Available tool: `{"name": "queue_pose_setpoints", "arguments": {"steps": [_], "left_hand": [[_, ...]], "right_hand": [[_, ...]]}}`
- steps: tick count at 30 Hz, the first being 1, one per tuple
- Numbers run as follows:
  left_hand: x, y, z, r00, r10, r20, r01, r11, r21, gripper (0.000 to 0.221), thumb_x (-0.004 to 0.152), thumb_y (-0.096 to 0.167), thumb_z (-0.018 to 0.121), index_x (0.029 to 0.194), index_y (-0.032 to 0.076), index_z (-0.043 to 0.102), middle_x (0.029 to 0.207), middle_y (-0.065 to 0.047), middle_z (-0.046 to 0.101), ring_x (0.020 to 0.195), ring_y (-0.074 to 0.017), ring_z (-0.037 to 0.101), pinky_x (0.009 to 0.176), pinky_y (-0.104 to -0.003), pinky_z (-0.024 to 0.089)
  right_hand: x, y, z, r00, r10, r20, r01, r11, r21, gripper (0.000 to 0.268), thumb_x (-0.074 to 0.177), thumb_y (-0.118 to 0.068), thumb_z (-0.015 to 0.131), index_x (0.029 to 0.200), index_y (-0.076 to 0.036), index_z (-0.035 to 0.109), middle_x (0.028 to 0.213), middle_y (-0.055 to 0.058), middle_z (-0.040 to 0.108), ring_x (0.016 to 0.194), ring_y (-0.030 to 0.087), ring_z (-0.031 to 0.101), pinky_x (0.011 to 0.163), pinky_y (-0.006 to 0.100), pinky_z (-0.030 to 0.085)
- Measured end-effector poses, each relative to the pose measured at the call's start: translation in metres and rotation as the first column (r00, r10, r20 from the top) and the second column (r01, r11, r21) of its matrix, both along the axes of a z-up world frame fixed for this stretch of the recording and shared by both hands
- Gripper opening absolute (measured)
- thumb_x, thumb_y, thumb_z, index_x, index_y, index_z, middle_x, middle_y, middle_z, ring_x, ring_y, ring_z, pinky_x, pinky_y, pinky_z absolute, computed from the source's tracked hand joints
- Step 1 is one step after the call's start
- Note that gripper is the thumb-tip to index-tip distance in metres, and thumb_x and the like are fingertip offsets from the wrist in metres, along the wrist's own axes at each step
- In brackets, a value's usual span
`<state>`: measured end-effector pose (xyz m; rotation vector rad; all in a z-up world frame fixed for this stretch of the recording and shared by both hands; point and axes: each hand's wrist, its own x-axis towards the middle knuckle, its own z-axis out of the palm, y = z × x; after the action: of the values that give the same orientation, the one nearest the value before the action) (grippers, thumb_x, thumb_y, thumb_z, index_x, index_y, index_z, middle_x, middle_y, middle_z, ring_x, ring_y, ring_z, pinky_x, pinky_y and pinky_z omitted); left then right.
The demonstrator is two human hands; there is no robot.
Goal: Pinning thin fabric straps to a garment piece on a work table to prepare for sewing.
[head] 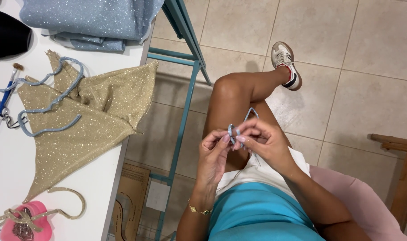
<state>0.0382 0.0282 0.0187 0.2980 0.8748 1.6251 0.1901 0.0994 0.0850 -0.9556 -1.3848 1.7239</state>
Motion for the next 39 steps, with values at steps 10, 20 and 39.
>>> {"name": "queue_pose_setpoints", "arguments": {"steps": [10, 20, 39], "left_hand": [[0.003, -0.002, 0.012, 0.999, -0.017, -0.051, 0.015, 0.999, -0.038, 0.019, 0.100, 0.006, 0.076, 0.108, -0.011, 0.072, 0.103, -0.019, 0.068, 0.088, -0.0203, 0.066, 0.075, -0.029, 0.054], [0.006, -0.005, 0.019, 0.988, -0.003, -0.155, -0.003, 0.999, -0.039, 0.024, 0.102, 0.009, 0.075, 0.111, -0.013, 0.075, 0.097, -0.017, 0.067, 0.085, -0.0192, 0.065, 0.075, -0.030, 0.057], [0.002, -0.005, 0.072, 0.841, 0.104, -0.532, -0.070, 0.994, 0.083, 0.017, 0.099, 0.005, 0.079, 0.105, -0.011, 0.080, 0.089, -0.021, 0.073, 0.079, -0.0184, 0.065, 0.067, -0.034, 0.059]], "right_hand": [[-0.001, 0.005, 0.002, 0.973, -0.134, -0.187, 0.152, 0.985, 0.082, 0.017, 0.100, 0.003, 0.072, 0.115, 0.009, 0.076, 0.098, 0.021, 0.083, 0.082, 0.017, 0.075, 0.068, 0.029, 0.063], [-0.007, 0.015, -0.005, 0.935, -0.309, -0.173, 0.349, 0.715, 0.606, 0.010, 0.088, -0.001, 0.090, 0.097, -0.004, 0.088, 0.103, 0.017, 0.075, 0.086, 0.022, 0.072, 0.075, 0.034, 0.061], [-0.017, -0.001, -0.015, 0.930, -0.184, -0.318, 0.326, 0.812, 0.484, 0.013, 0.088, 0.000, 0.087, 0.084, 0.004, 0.076, 0.084, 0.019, 0.081, 0.073, 0.025, 0.075, 0.067, 0.032, 0.059]]}}
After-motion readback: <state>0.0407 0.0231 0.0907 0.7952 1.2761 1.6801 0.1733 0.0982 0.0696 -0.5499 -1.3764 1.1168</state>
